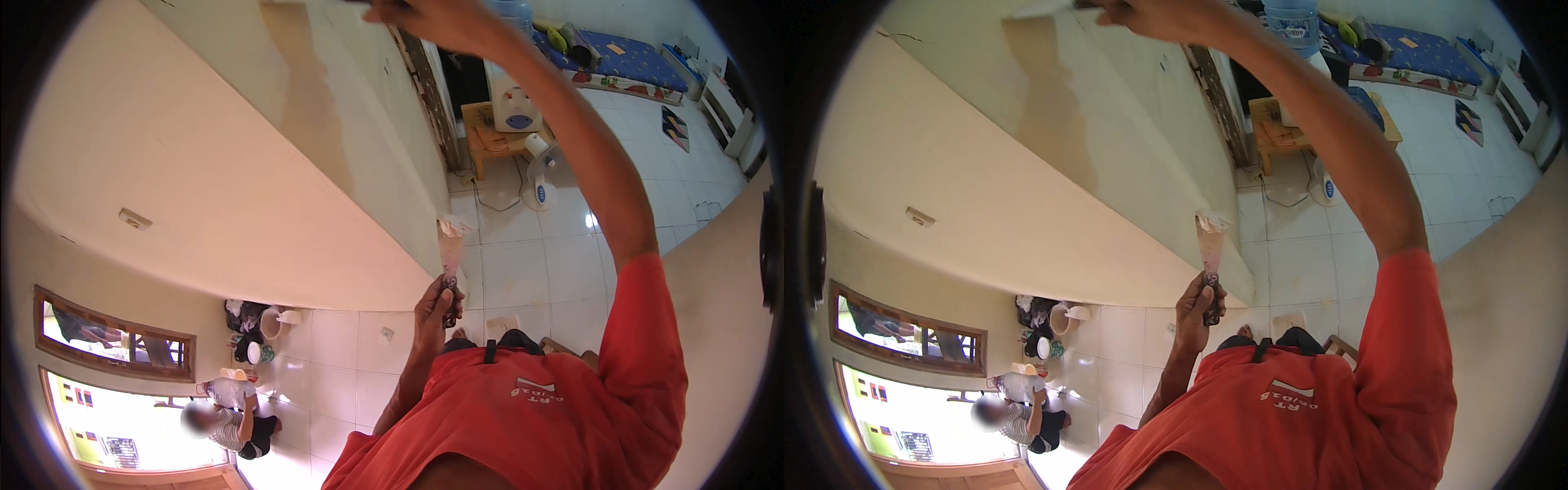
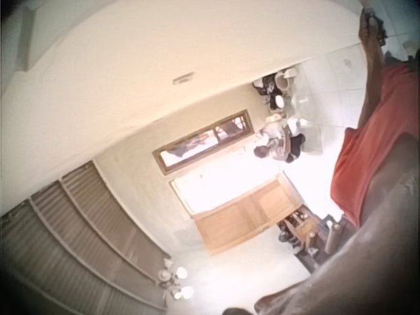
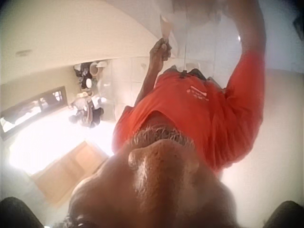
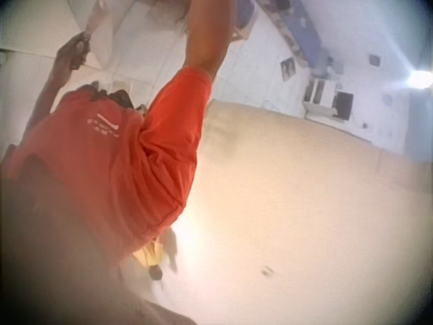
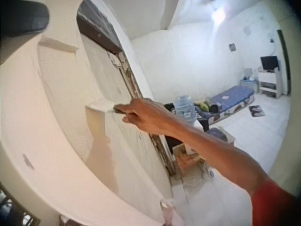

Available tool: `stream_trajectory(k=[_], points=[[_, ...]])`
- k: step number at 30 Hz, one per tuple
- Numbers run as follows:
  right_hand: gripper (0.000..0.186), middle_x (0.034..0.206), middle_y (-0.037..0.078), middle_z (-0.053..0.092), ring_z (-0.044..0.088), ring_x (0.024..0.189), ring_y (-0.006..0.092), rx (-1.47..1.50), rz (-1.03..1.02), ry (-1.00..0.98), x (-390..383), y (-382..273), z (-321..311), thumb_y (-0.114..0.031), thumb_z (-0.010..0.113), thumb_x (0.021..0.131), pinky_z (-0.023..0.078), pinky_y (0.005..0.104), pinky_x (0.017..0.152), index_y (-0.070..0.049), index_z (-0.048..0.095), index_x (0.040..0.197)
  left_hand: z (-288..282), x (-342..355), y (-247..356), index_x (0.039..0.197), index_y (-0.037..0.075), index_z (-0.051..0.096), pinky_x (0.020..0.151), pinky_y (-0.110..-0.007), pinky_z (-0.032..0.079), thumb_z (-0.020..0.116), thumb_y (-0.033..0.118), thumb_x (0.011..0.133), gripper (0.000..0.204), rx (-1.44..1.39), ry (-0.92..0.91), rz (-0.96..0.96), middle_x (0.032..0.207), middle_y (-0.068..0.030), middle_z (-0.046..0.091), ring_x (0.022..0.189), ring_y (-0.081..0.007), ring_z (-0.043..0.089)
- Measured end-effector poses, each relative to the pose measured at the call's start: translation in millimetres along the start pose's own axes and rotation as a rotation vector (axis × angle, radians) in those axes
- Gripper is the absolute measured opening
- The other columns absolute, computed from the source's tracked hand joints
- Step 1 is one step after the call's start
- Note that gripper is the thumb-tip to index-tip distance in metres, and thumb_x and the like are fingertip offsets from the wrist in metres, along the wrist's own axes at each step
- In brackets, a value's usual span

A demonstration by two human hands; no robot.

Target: The person patches a crack in an indoor wall using a scraper to apply a white paste.

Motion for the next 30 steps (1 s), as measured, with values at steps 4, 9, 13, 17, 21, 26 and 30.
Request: stream_trajectory(k=[4, 9, 13, 17, 21, 26, 30], points=[[0.043, 0.093, 0.007, 0.064, 0.063, 0.080, 0.0223, -0.082, -0.026, 0.003, -80, 14, 57, -0.017, 0.066, 0.090, 0.048, 0.0394, 0.071, -0.018, 0.061, 0.132, -15, -2, -6, 0.138, -0.001, 0.047, 0.064, -0.025, 0.049, 0.054, 0.020, 0.100, 0.044, 0.001, 0.013, -0.009, 0.094, -0.0058, 0.061, 0.073, -0.0097, 0.056], [0.034, 0.093, 0.011, 0.060, 0.065, 0.086, 0.0309, -0.054, 0.240, -0.311, -183, 24, 112, -0.022, 0.061, 0.093, 0.052, 0.0436, 0.073, -0.021, 0.063, 0.127, -14, -3, -12, 0.137, -0.002, 0.047, 0.064, -0.025, 0.049, 0.054, 0.020, 0.100, 0.043, 0.039, -0.024, -0.057, 0.095, -0.0061, 0.061, 0.074, -0.0100, 0.056], [0.027, 0.093, 0.010, 0.066, 0.067, 0.087, 0.0266, -0.028, 0.354, -0.507, -234, 39, 114, -0.019, 0.059, 0.094, 0.052, 0.0411, 0.070, -0.016, 0.066, 0.119, -19, -8, -14, 0.136, -0.001, 0.049, 0.064, -0.025, 0.048, 0.054, 0.021, 0.100, 0.042, 0.063, 0.016, -0.072, 0.094, -0.0061, 0.060, 0.074, -0.0100, 0.055], [0.022, 0.090, 0.010, 0.071, 0.066, 0.071, 0.0161, 0.291, 0.694, -0.355, -290, 77, 76, -0.016, 0.054, 0.097, 0.051, 0.0324, 0.060, -0.003, 0.066, 0.109, -7, 3, -2, 0.134, -0.001, 0.050, 0.063, -0.025, 0.047, 0.055, 0.024, 0.100, 0.042, 0.085, -0.018, -0.018, 0.093, -0.0054, 0.060, 0.074, -0.0099, 0.055], [0.022, 0.087, 0.005, 0.069, 0.061, 0.065, 0.0102, 0.534, 1.109, -0.423, -332, 54, 54, -0.016, 0.051, 0.100, 0.045, 0.0247, 0.051, 0.002, 0.064, 0.100, 7, 18, 23, 0.133, -0.001, 0.051, 0.060, -0.023, 0.045, 0.057, 0.027, 0.099, 0.044, 0.061, -0.028, 0.071, 0.092, -0.0030, 0.060, 0.072, -0.0080, 0.054], [0.018, 0.082, 0.007, 0.064, 0.062, 0.066, 0.0133, 0.518, 0.994, -0.321, -341, 9, 32, -0.013, 0.055, 0.098, 0.046, 0.0289, 0.055, 0.002, 0.063, 0.101, 14, 31, 38, 0.134, -0.002, 0.051, 0.056, -0.020, 0.039, 0.057, 0.027, 0.099, 0.045, 0.194, -0.003, 0.111, 0.092, -0.0016, 0.061, 0.070, -0.0059, 0.053], [0.022, 0.089, 0.011, 0.059, 0.062, 0.066, 0.0264, 0.059, 0.743, -0.254, -321, -15, 18, -0.013, 0.061, 0.094, 0.049, 0.0358, 0.061, -0.006, 0.065, 0.115, 24, 40, 35, 0.135, -0.002, 0.051, 0.056, -0.020, 0.039, 0.057, 0.026, 0.100, 0.046, 0.149, -0.057, 0.100, 0.092, -0.0018, 0.061, 0.069, -0.0061, 0.052]])
Point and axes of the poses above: each hand's wrist, its own x-axis towards the middle knuckle, its own z-axis out of the palm, y = z × x, the point moved 10 cm from there along x, towards the middle knuckle
